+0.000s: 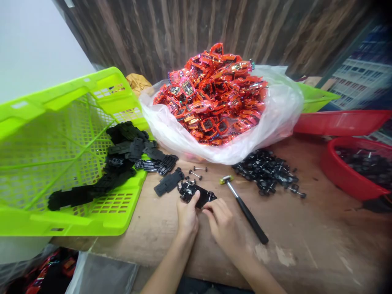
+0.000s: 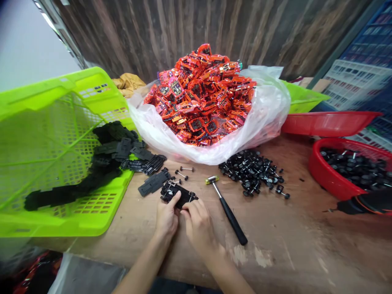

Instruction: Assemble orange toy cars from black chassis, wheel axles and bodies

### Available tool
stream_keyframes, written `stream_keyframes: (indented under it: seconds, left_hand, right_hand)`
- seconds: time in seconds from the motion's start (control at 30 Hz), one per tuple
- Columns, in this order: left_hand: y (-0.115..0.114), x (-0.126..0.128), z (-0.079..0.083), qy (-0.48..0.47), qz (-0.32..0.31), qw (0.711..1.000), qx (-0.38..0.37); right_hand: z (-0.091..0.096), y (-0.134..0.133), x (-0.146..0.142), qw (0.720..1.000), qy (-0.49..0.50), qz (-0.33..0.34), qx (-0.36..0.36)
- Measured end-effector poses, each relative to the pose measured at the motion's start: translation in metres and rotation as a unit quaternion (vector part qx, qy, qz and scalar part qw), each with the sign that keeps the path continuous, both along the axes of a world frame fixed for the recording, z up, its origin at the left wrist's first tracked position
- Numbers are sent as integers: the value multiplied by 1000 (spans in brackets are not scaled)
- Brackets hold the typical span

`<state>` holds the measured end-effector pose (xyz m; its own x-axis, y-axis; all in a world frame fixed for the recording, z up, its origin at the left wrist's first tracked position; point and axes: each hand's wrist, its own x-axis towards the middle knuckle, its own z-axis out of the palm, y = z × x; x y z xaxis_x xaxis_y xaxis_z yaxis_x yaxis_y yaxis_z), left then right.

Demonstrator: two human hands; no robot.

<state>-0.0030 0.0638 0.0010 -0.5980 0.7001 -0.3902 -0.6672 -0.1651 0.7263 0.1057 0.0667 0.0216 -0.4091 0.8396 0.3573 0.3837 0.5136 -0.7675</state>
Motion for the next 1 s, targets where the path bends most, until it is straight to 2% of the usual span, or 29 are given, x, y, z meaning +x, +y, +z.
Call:
stream_keyframes:
  seconds: [0.07, 0.13, 0.23, 0.33, 0.4, 0.43, 0.53, 0.6, 0.77, 1.0]
  left_hand:
    - [0, 7, 2, -2, 3, 1000, 2]
    - [0, 12, 4, -3, 2, 1000, -2]
    - [3, 11, 4, -28, -4, 1000, -3]
    - [5, 7, 0, -51, -12, 999, -9]
    - [5, 5, -4, -55, -27, 998, -21]
    - [4, 5, -6, -55, -37, 997, -27]
    - [-1, 6, -10, -57, -62, 996, -42]
    - [-3, 7, -11, -53, -70, 995, -43]
    - [-1, 8, -13, -48, -80, 995, -35]
    - [3, 10, -19, -33, -88, 995, -38]
  right_hand:
    - [-6, -14, 0, 998, -29, -9, 56]
    - [-7, -17, 3, 996, -40, -23, 70]
    - [7, 6, 9, 996, -6, -41, 74]
    - [33, 72, 2, 991, -34, -92, 95]
    - [49, 131, -11, 971, -194, -135, 48]
    - [54, 160, -20, 964, -225, -139, 33]
    - [60, 228, -46, 950, -280, -137, 16]
    - [59, 254, -60, 946, -304, -114, 21]
    - [55, 274, -76, 942, -328, -54, 48]
    - [52, 264, -77, 940, -327, -92, 29]
